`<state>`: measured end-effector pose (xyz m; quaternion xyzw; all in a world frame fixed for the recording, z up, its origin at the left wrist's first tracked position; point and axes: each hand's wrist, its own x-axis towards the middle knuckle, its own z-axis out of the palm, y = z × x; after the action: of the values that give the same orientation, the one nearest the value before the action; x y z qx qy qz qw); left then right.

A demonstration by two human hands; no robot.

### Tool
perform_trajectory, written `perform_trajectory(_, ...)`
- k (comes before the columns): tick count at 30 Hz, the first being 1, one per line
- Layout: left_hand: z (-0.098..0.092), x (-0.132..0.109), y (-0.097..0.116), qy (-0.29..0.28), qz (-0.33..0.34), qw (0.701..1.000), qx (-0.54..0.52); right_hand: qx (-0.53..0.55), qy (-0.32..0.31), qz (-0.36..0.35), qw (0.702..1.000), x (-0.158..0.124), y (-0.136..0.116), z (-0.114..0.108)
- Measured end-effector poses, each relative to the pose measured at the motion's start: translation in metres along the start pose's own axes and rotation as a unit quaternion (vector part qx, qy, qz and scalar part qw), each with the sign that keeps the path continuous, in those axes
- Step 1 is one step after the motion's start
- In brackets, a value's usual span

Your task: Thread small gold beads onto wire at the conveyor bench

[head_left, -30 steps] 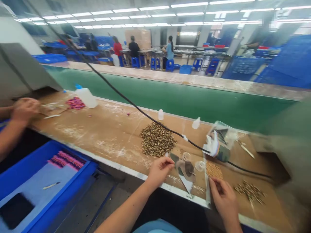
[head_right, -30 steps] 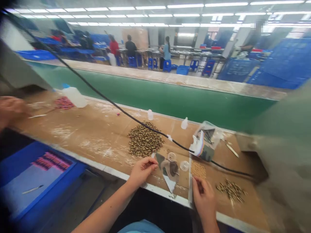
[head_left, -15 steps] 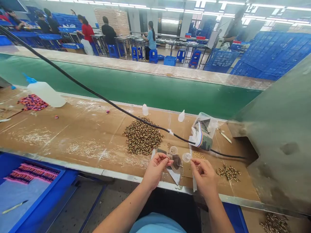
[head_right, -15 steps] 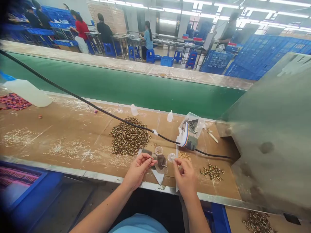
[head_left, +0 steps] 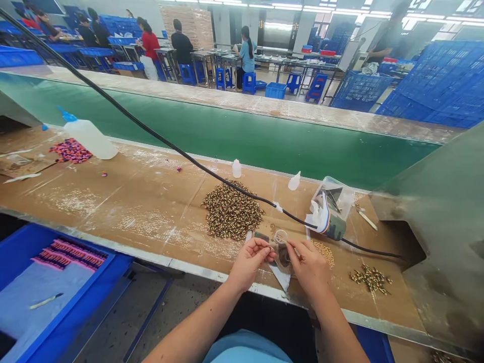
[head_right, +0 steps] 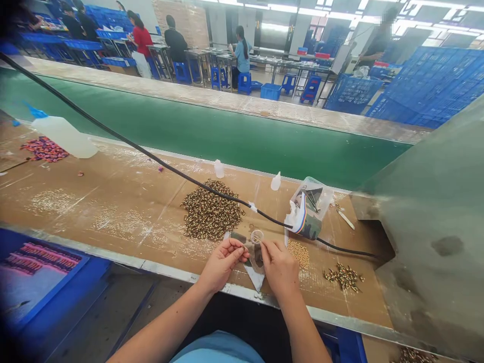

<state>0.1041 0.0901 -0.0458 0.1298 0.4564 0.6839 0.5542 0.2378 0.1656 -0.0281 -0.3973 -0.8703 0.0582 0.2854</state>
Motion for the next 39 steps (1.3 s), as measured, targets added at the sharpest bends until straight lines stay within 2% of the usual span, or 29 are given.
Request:
perform_trajectory(11,-0.002,0.001,-0.002,-0.008,0.0,1.0,0.002,0.027,-0.009,0.007,1.0,0.003,-0.002,0.008)
perform_trajectory(19,-0.004,0.0,-0.004,-0.01,0.004,1.0,0.004,0.117,0.047,0.065,0.99,0.0,-0.001,-0.01)
perform_trajectory(23,-0.004,0.001,-0.004,-0.014,0.005,1.0,0.008,0.177,0.027,0.08,0.981,-0.002,-0.005,-0.016)
perform_trajectory(27,-0.003,0.001,-0.005,-0.015,0.007,1.0,0.005,0.211,0.006,0.079,0.974,-0.004,-0.009,-0.015)
perform_trajectory(39,-0.005,0.001,-0.006,-0.02,0.011,1.0,0.014,0.203,0.003,0.039,0.978,-0.004,-0.01,-0.014)
